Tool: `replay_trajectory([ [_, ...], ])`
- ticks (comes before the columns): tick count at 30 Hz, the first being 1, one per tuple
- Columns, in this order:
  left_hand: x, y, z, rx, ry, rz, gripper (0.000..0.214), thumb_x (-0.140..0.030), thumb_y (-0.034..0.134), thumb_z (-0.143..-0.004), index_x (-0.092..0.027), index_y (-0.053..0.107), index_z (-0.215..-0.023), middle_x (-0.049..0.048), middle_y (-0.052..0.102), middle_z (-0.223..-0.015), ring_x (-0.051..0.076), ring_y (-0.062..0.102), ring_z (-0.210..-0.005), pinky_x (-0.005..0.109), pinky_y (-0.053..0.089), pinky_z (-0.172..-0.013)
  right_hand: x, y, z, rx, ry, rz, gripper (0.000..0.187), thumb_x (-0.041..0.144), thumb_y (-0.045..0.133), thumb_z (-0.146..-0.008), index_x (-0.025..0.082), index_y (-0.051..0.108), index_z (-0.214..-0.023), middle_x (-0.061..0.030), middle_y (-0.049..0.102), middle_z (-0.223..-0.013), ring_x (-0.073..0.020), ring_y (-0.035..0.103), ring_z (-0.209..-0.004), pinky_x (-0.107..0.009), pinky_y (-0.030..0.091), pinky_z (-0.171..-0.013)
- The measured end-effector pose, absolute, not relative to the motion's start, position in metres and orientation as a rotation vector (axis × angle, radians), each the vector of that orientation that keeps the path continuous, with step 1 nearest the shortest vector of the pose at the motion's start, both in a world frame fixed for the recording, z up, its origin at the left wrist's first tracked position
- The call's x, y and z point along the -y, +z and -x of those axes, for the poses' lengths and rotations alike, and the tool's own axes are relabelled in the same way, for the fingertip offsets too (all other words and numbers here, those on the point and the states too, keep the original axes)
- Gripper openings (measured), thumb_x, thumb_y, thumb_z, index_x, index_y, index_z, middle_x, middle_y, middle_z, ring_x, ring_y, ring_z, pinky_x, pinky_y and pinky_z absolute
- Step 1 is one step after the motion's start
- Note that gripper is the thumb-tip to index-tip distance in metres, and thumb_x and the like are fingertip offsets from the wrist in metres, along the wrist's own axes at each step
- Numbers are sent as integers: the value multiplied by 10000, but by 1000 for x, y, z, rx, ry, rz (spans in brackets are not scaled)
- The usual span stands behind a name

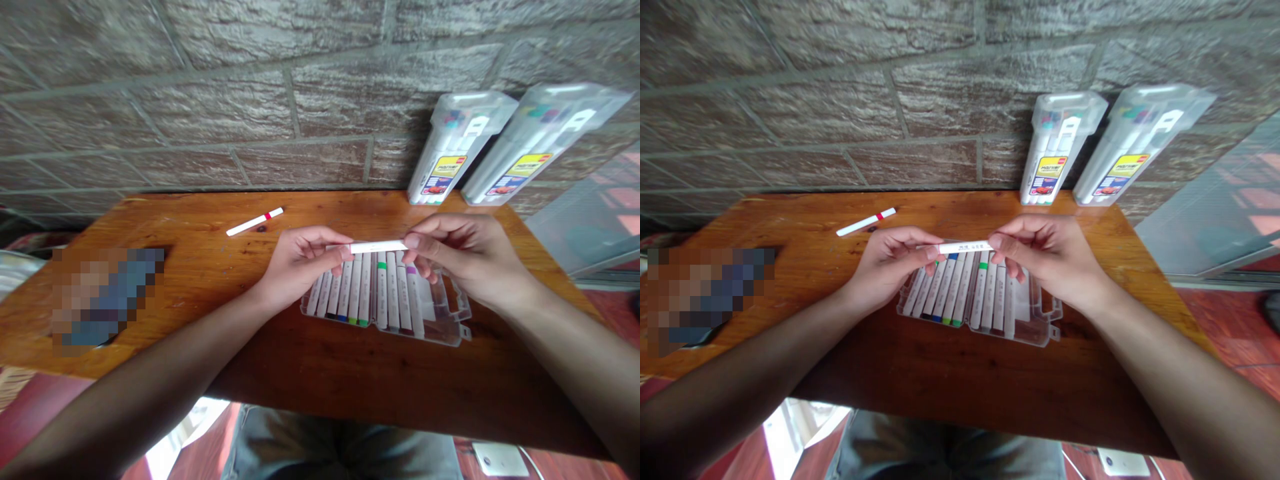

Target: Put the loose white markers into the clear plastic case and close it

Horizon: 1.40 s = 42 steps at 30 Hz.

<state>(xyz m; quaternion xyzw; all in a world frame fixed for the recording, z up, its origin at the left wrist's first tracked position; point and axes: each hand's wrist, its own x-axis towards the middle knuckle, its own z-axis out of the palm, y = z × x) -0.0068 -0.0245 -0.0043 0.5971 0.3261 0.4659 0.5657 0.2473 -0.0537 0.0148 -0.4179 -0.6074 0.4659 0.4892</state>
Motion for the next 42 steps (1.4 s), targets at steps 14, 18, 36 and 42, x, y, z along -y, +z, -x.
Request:
replay_trajectory([
  [14,26,-1,4,-783,1072,-1395,287,-337,974,-686,-150,797,-813,4,735,-654,92,619,-531,207,510,-539,55,16,-245,1496,1136,1035,211,390,885,-854,200,828,-782,-35,760,-687,-101,600,-463,-209,494,-378],
  [18,27,-1,4,-805,1077,-1419,296,-375,960,-707,-154,781,-791,7,725,-644,96,604,-519,218,500,-531,56,18,-244,1499,1140,1050,239,420,905,-825,202,826,-769,-34,755,-677,-104,592,-460,-219,490,-377],
  [36,28,1,5,-818,1083,-1479,308,-419,920,-774,-158,763,-730,15,741,-653,89,600,-520,206,480,-525,55,18,-244,1522,1127,1034,258,428,897,-839,190,819,-778,-45,760,-682,-104,588,-452,-229,489,-382],
  [42,29,1,2,-807,1131,-1481,263,-257,989,-645,-164,830,-832,21,787,-714,93,615,-534,203,487,-520,54,13,-247,1479,1139,1042,228,404,872,-872,197,817,-795,-44,769,-702,-106,606,-464,-221,484,-380],
])
